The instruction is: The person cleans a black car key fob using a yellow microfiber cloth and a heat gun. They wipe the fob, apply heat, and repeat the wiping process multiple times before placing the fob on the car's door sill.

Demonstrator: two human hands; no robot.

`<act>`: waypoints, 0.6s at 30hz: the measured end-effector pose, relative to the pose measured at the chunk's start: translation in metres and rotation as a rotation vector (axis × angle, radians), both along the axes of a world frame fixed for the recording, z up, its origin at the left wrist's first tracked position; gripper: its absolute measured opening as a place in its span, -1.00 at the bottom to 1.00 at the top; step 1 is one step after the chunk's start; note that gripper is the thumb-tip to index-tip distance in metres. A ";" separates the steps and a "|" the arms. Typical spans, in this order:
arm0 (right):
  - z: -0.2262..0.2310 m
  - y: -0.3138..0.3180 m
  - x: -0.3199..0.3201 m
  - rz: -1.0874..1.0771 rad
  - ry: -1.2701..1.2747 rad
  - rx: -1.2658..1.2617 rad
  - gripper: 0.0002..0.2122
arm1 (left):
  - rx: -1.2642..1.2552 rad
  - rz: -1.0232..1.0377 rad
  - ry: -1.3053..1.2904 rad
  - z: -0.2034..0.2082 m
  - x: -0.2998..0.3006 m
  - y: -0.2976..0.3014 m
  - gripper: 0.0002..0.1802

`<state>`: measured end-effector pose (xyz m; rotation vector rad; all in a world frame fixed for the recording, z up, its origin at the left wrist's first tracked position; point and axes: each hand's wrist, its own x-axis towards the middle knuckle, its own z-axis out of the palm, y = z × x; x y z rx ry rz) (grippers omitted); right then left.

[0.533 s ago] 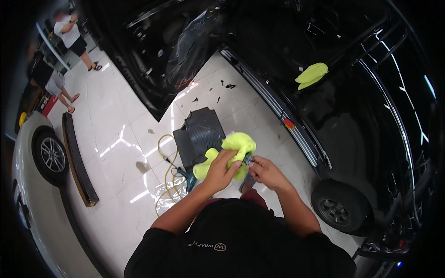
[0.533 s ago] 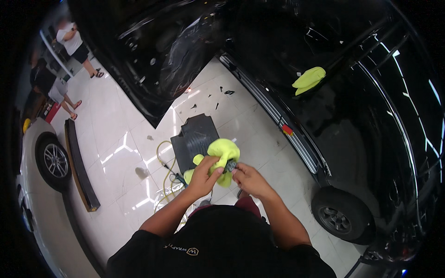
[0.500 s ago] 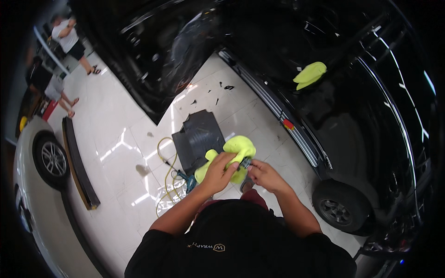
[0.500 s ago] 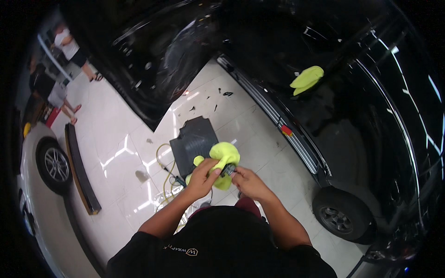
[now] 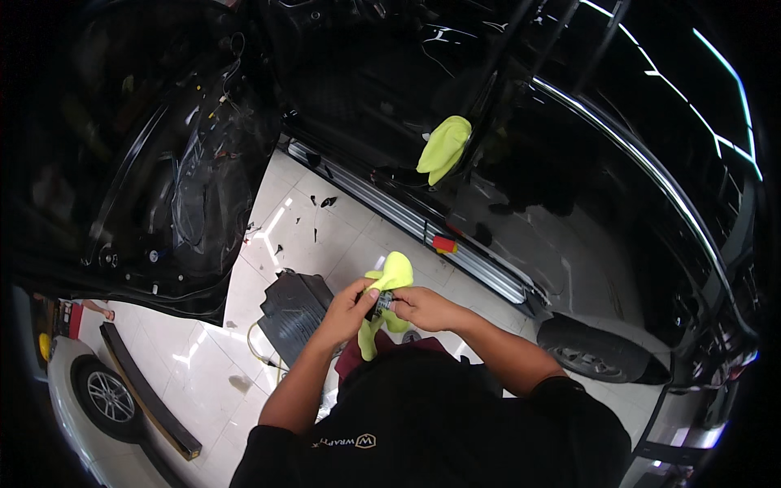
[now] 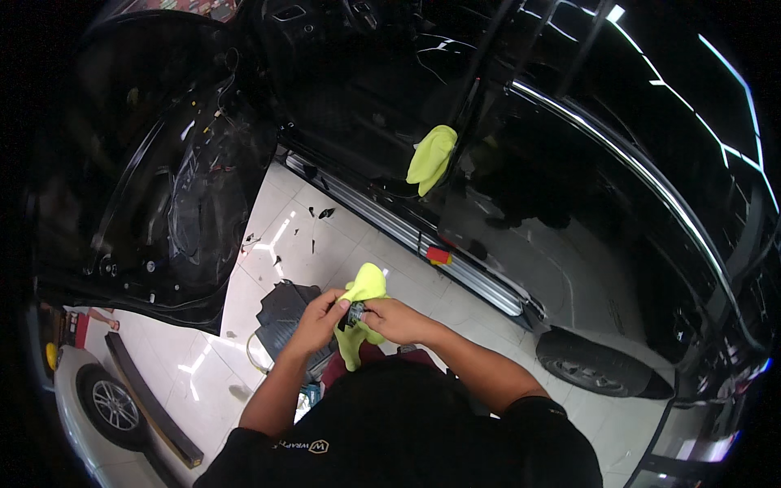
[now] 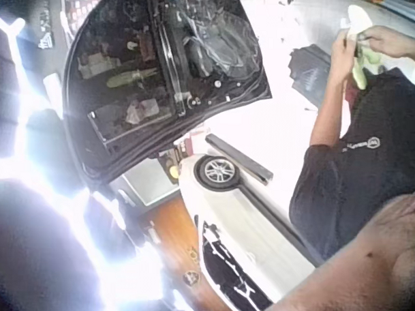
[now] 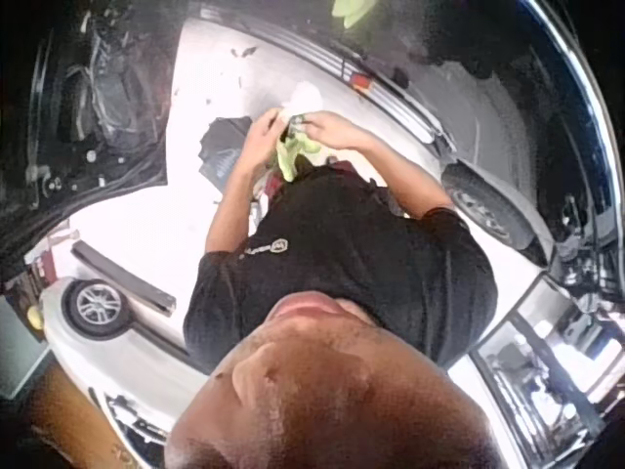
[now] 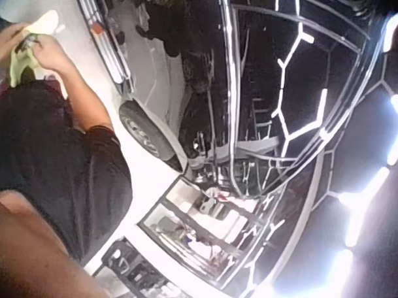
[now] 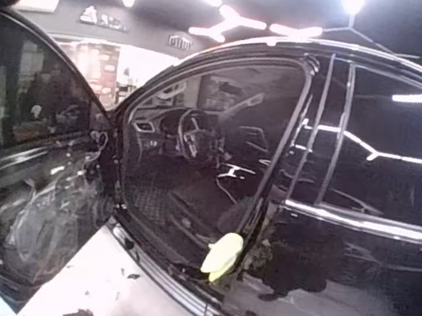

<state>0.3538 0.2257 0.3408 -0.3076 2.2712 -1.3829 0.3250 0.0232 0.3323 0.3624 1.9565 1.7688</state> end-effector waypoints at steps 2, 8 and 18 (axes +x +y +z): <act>0.000 0.010 -0.026 -0.009 0.052 0.003 -0.73 | 0.086 0.034 -0.101 -0.006 -0.031 0.016 -0.77; -0.017 0.033 -0.110 -0.229 -0.018 -0.278 -0.77 | 0.420 0.362 -0.385 -0.056 -0.155 0.033 -0.79; -0.017 0.061 -0.387 -0.709 0.493 -0.268 -0.66 | 0.481 0.465 -0.498 -0.107 -0.398 -0.003 -0.79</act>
